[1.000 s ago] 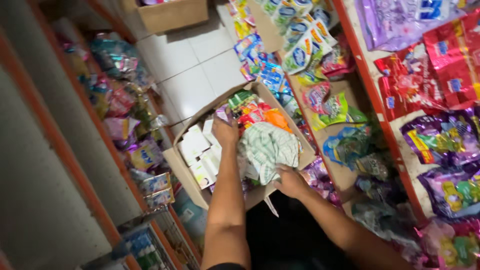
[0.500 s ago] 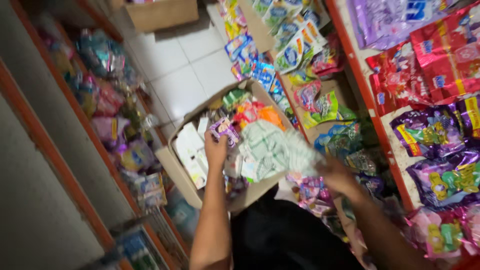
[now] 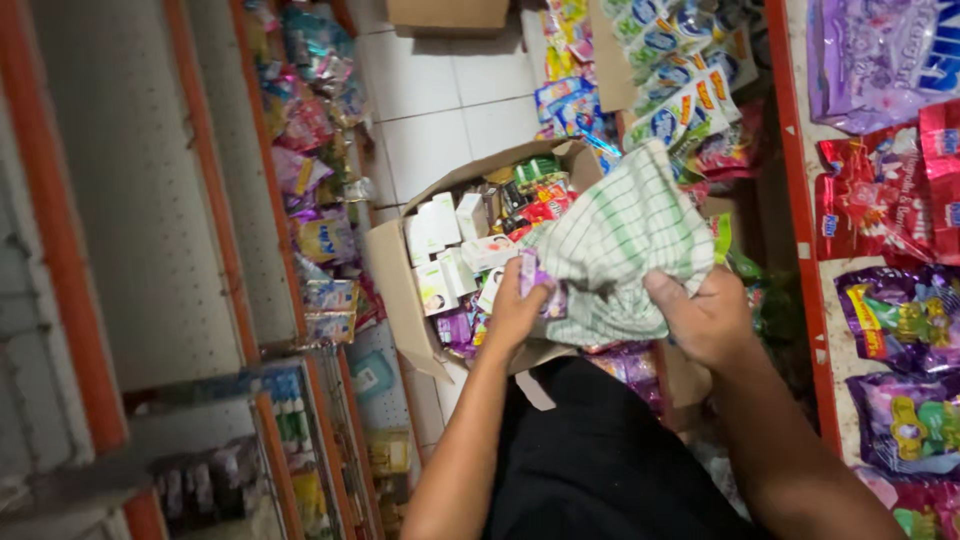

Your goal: The person takes several small packaged boxes of soap and other items from a cardboard box on the floor, scans each one with a handheld scanner, and places them onto the shelves.

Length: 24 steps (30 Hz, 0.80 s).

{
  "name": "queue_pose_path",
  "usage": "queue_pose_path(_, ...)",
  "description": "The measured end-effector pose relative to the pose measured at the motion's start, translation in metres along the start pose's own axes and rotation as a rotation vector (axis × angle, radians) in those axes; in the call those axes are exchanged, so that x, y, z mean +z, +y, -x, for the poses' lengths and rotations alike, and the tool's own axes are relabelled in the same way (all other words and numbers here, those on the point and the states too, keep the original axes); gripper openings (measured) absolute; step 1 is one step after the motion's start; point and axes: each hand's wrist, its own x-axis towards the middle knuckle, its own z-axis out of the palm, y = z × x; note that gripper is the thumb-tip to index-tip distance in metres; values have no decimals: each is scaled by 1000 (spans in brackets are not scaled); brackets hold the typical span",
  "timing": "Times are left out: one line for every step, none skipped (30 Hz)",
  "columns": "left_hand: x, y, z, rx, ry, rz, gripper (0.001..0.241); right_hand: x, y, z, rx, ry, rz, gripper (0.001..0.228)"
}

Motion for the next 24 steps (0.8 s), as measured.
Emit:
queue_pose_path(2, 10, 4, 81, -20, -41, 46, -1, -9, 1, -55, -78, -15, 21)
queue_pose_path(4, 23, 7, 167, -38, -84, 46, -3, -18, -1, -77, -107, 40, 21)
queue_pose_path(5, 36, 13, 251, -56, -130, 47, -7, -28, -4, -101, -134, 96, 21)
queue_pose_path(5, 49, 20, 189, -118, -40, 49, -11, -36, -7, -127, -159, 152, 21)
queue_pose_path(2, 61, 29, 127, -182, 50, 52, -13, -43, -11, -221, -162, 137, 23)
queue_pose_path(2, 72, 37, 67, -248, 143, 54, -18, -49, -14, -315, -165, 125, 24)
queue_pose_path(2, 80, 46, 73, -326, 215, 56, -22, -53, -15, -409, -168, 111, 26)
queue_pose_path(0, 87, 53, 83, -403, 286, 57, -25, -56, -16, -377, -186, 68, 29)
queue_pose_path(2, 90, 58, 92, -482, 354, 59, -27, -57, -15, -345, -204, 26, 32)
queue_pose_path(7, 90, 64, 88, -459, 368, 58, -30, -57, -12, -305, -224, -17, 35)
queue_pose_path(12, 87, 67, 84, -436, 382, 57, -33, -58, -9, -290, -304, -50, 35)
queue_pose_path(17, 82, 71, 72, -413, 395, 56, -36, -60, -3, -268, -381, -86, 35)
queue_pose_path(26, 76, 71, 111, -311, 338, 56, -39, -64, 1, -246, -459, -121, 34)
queue_pose_path(34, 72, 69, 134, -242, 291, 57, -40, -69, 7, -306, -508, -102, 36)
queue_pose_path(39, 70, 68, 161, -188, 238, 57, -38, -74, 17, -367, -556, -82, 38)
queue_pose_path(44, 69, 67, 195, -138, 187, 57, -31, -78, 23, -430, -607, -57, 40)
queue_pose_path(49, 69, 65, 233, -93, 140, 57, -16, -78, 25, -577, -595, 29, 38)
queue_pose_path(53, 67, 69, 277, -28, 95, 57, 4, -76, 27, -719, -586, 113, 37)
queue_pose_path(57, 65, 73, 318, 36, 47, 57, 29, -72, 28, -759, -583, 148, 43)
queue_pose_path(62, 61, 82, 339, 89, 17, 58, 52, -67, 34, -787, -574, 181, 50)
queue_pose_path(66, 54, 101, 352, 143, 8, 58, 71, -61, 41, -819, -629, 179, 46)
queue_pose_path(69, 48, 120, 363, 198, -7, 58, 82, -55, 49, -858, -680, 177, 43)
queue_pose_path(74, 43, 137, 379, 242, -24, 58, 85, -49, 62, -893, -681, 169, 40)
queue_pose_path(78, 42, 147, 399, 286, -42, 58, 87, -43, 76, -935, -692, 156, 36)
